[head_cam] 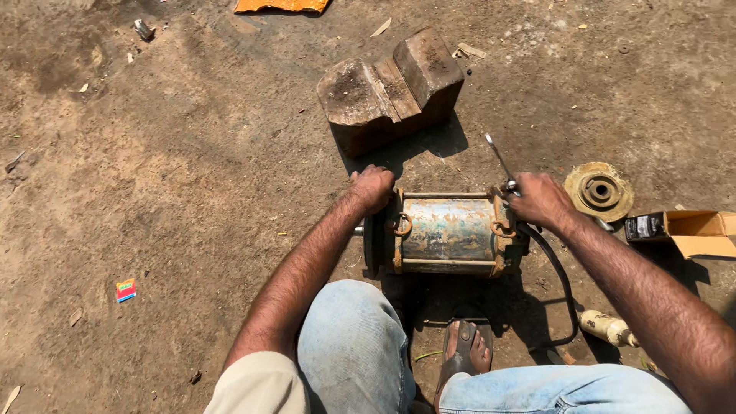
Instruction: The person sits on the ground and uses combination wrenches to loosen and unscrew bolts on a rusty electric motor/pump housing, repositioning the wrenches on different fasteners and turning the housing to reach bolts on other sides.
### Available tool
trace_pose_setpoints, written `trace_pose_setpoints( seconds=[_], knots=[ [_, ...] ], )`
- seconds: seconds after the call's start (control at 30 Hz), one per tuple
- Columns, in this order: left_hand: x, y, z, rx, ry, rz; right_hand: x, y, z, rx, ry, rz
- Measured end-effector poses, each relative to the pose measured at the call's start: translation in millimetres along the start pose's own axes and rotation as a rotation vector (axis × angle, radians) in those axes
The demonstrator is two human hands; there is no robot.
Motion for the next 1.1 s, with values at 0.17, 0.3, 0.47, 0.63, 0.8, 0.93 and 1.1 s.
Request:
trace_pose_setpoints(
  seconds=[0.17, 0.3, 0.47, 0.63, 0.8, 0.93, 1.1],
  knots=[
    [69.7, 33.6, 0.0, -0.216, 0.195, -0.297, 17.2, -46.8, -24.2, 0.163, 0.179, -0.127],
    [112.3, 80.5, -4.3, -0.337, 0.317, -0.456, 33.9, -91.3, -46.5, 0.218, 0.178, -0.156],
    [115.9, 104.3, -16.8, -0.149, 0.408, -0.752, 45.9, -124.6, -81.4, 0.315, 0.235, 0.028],
    [123.2, 70.7, -29.1, -0.11, 0.659, -0.738, 55.3, -150.1, -106.9, 0.535, 0.276, 0.237],
    [117.9, 7.9, -52.6, -0.198, 0.858, -0.455, 72.5, -135.5, -110.8, 0.578, 0.314, 0.371],
    [84.6, -19.9, -58.7, -0.136, 0.781, -0.46, 64.0, -110.6, -94.5, 0.457, 0.275, 0.346],
    [65.7, -18.9, -46.1, -0.108, 0.649, -0.519, 49.8, -99.1, -79.7, 0.468, 0.255, 0.367]
  ],
)
Point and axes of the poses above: each hand's wrist, its own z-axis towards the middle knuckle, its own x-axis out of the back of the hand, y = z × x, the point moved 4 cm from there along z, towards the middle knuckle, and after that the axes turned 14 degrees about z, right-handed, at the moved point
